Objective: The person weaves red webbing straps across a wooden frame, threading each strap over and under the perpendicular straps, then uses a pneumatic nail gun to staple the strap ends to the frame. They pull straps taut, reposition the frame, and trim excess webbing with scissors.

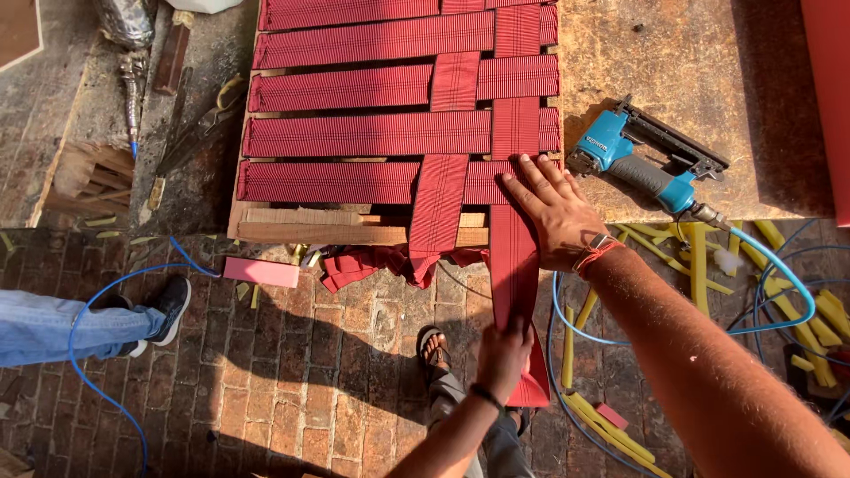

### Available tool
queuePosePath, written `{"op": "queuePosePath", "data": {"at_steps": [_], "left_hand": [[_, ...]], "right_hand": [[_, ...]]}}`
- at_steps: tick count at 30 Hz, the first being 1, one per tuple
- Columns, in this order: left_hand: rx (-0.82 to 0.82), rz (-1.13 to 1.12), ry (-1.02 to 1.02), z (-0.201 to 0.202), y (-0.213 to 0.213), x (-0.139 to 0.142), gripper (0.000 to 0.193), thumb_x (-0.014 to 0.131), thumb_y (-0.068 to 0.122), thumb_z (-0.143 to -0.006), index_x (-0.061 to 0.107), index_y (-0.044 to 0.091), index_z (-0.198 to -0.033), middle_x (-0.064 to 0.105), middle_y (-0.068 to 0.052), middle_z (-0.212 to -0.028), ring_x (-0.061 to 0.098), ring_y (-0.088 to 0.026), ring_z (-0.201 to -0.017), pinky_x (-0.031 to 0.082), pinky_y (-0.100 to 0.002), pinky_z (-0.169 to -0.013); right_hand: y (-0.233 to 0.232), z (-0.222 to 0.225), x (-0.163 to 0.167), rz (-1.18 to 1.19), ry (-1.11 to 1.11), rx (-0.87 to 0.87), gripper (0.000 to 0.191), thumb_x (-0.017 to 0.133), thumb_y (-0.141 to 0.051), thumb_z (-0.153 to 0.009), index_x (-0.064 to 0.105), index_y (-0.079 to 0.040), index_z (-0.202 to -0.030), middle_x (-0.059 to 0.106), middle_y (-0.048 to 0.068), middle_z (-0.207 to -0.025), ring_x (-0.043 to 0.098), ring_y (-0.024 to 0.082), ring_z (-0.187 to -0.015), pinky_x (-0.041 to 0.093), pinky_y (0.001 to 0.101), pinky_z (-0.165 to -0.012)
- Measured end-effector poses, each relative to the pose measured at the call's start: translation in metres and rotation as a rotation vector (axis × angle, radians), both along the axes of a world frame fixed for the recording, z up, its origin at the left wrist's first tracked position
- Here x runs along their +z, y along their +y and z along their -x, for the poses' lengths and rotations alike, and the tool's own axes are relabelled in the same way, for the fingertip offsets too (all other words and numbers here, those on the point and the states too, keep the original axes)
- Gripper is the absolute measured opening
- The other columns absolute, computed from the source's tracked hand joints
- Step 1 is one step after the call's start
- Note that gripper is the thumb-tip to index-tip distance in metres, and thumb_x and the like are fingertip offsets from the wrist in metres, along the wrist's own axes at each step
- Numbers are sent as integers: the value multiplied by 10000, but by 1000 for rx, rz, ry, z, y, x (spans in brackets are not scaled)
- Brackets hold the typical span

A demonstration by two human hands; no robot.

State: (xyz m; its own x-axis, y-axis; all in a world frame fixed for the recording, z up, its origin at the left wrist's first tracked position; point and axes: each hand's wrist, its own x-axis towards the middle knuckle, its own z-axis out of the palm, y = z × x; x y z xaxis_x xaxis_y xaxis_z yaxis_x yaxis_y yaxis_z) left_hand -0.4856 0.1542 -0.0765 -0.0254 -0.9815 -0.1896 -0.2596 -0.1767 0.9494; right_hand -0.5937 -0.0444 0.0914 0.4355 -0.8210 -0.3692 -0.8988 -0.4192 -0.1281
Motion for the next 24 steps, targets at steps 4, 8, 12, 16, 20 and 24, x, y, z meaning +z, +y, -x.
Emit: {"op": "queuePosePath", "data": {"at_steps": [4,8,12,16,20,24], "left_hand": [[203,-408,746,-1,27,-24,457,550,354,-1074,555,91,-701,435,21,-504,413,-110,-403,323,-305,-397],[52,-334,758,-10,-25,-45,486,527,388,-1090,518,103,-696,404,34,-520,378,-106,-425,292,-297,-441],[-55,-365,728,-14,-77,-57,411,520,342,-1067,597,76,-764,445,17,-552,406,-127,-448,321,-316,-471],[-14,-355,655,-21,-92,-65,373,536,312,-1057,598,68,-782,510,0,-563,410,-121,-441,304,-308,-440],[-82,-428,745,-23,-94,-72,330,535,293,-1062,592,64,-832,523,13,-613,438,-96,-480,364,-283,-478],[-199,-430,536,-29,-93,-76,341,567,287,-1092,550,44,-853,487,-5,-610,444,-129,-501,384,-295,-487]], "right_hand": [[0,10,-11,48,4,34,1284,828,-120,-648,43,-308,-1647,-23,82,-1727,-24,304,-1583,41,450,-1278],[1,21,-33,75,-209,-17,1194,839,-155,-652,110,-323,-1584,42,84,-1702,30,314,-1574,60,457,-1284],[23,25,-72,468,-180,-283,1080,727,41,-791,212,-217,-1704,103,177,-1760,239,319,-1583,258,462,-1277],[110,16,-125,198,-1051,-971,418,771,-170,-900,580,9,-1226,610,175,-1204,624,212,-1058,536,371,-920],[99,-12,-165,-330,-1674,-990,253,676,-278,-981,723,-30,-959,712,6,-790,617,95,-687,494,268,-646],[93,-31,-180,-161,-1577,-1197,403,651,-362,-993,686,2,-822,676,35,-644,529,133,-518,411,294,-468]]}}
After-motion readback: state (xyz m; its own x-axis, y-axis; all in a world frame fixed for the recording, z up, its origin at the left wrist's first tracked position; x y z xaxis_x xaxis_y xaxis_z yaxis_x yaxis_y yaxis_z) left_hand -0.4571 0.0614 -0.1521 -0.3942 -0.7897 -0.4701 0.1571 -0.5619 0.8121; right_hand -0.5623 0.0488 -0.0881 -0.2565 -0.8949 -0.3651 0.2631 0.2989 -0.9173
